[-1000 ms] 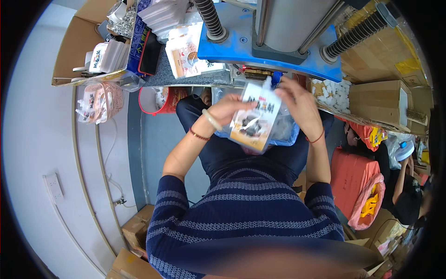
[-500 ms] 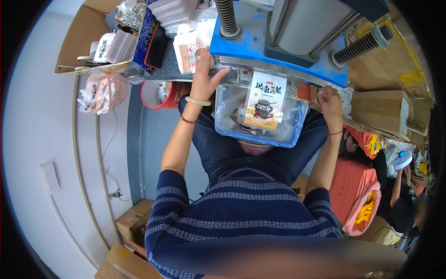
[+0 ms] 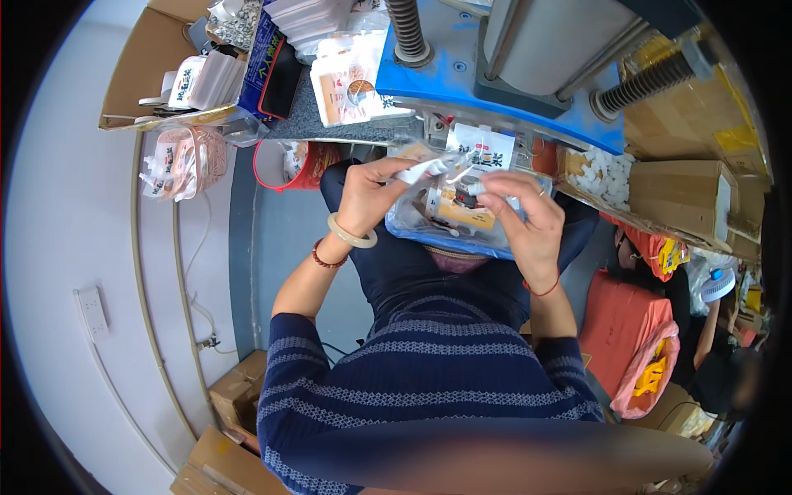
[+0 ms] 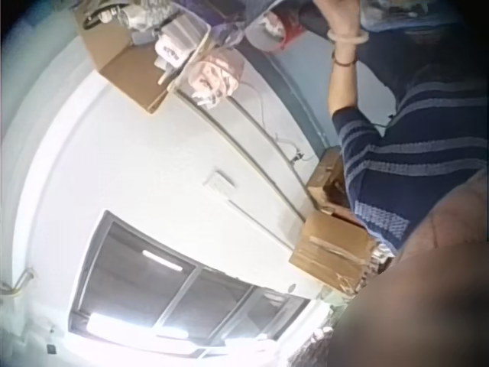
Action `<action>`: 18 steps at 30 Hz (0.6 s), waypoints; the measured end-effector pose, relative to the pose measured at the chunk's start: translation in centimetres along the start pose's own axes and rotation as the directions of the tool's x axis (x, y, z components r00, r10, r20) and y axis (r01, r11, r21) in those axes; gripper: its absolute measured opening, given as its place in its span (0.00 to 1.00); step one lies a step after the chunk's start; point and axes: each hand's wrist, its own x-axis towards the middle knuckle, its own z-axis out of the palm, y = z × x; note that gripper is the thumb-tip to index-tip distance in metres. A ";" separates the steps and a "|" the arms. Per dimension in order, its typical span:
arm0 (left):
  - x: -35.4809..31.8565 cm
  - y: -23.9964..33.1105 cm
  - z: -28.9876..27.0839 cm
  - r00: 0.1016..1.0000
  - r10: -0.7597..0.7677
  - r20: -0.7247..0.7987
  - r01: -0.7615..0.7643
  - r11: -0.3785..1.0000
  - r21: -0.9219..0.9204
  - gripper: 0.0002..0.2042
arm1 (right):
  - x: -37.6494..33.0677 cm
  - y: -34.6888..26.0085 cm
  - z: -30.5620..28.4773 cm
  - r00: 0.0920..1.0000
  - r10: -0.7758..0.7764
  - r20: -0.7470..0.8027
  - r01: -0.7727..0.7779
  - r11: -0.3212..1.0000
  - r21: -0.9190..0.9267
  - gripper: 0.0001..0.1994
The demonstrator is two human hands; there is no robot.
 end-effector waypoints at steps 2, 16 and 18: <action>-0.3 2.8 0.7 0.994 -0.061 0.096 0.067 0.995 -0.067 0.09 | 1.8 -1.5 0.0 0.995 -0.097 0.002 0.097 0.995 -0.020 0.08; 5.5 -2.6 5.3 0.716 -0.367 0.594 0.693 0.482 -0.537 0.14 | 2.3 5.8 -5.9 1.000 0.025 -0.009 -0.023 0.647 -0.762 0.12; 6.8 -2.6 5.4 0.729 -0.376 0.572 0.684 0.431 -0.589 0.14 | 2.5 6.7 -8.2 0.982 0.141 -0.129 -0.178 0.423 -0.888 0.11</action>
